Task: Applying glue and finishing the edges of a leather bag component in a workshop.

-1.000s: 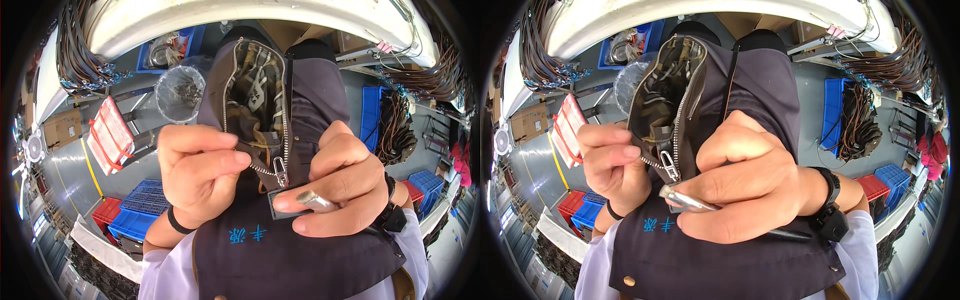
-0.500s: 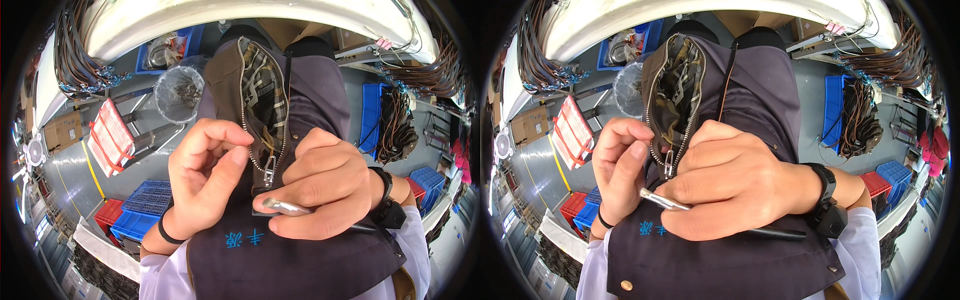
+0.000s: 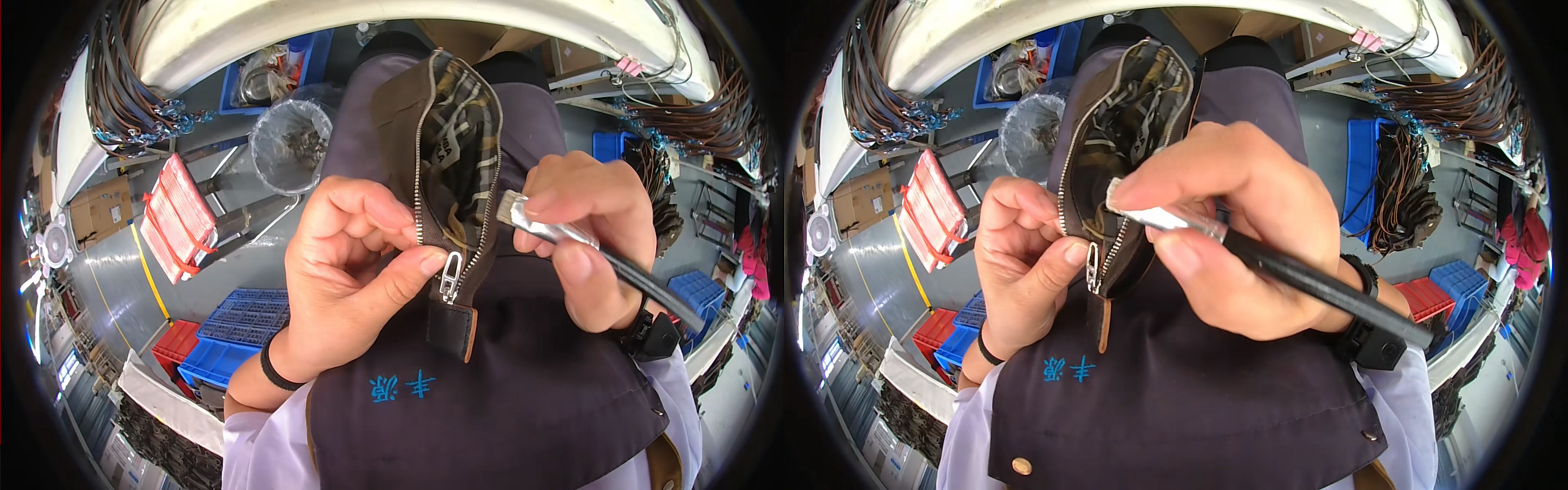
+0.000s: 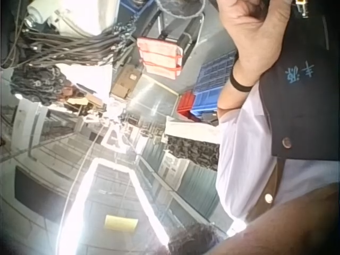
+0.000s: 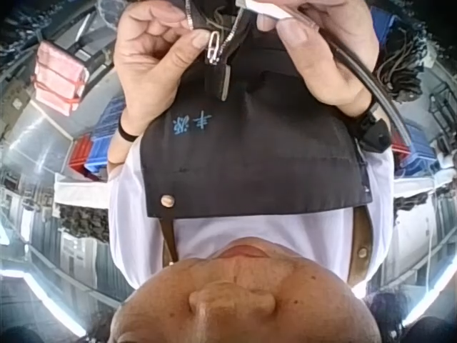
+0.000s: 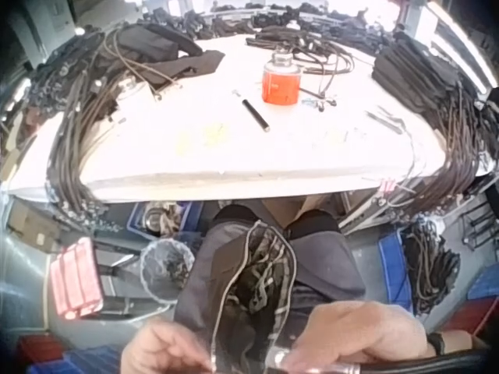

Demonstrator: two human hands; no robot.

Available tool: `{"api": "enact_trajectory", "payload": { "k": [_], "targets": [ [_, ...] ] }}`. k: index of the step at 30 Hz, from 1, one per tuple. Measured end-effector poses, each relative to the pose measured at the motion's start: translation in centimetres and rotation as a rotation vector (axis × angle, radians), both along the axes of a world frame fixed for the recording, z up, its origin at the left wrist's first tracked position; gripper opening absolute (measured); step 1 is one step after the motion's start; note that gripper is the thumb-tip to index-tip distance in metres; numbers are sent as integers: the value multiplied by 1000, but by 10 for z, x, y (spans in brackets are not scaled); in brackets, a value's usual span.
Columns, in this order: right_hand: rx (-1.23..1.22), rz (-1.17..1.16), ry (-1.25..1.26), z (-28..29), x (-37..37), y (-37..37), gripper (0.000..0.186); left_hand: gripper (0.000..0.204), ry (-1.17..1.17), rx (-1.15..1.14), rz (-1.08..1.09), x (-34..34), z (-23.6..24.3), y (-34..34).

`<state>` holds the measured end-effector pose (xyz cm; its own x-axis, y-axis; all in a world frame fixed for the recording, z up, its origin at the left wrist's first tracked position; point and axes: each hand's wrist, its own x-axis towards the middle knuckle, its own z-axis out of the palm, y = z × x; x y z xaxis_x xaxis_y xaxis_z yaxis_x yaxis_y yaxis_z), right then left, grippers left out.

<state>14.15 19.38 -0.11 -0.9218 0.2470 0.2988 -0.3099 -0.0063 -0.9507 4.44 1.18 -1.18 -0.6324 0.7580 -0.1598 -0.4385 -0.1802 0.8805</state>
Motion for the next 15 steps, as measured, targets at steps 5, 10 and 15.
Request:
{"api": "enact_trajectory", "payload": {
  "k": [5,10,15],
  "targets": [
    [63,31,-135,7,1,0,17,36,6,12,-35,0,0,0],
    [84,34,-43,-1,-13,-7,18,36,34,61,-28,0,-4,0],
    [513,-50,78,1,-27,-15,9,35,69,5,-18,2,-5,-3]
  ]
}}
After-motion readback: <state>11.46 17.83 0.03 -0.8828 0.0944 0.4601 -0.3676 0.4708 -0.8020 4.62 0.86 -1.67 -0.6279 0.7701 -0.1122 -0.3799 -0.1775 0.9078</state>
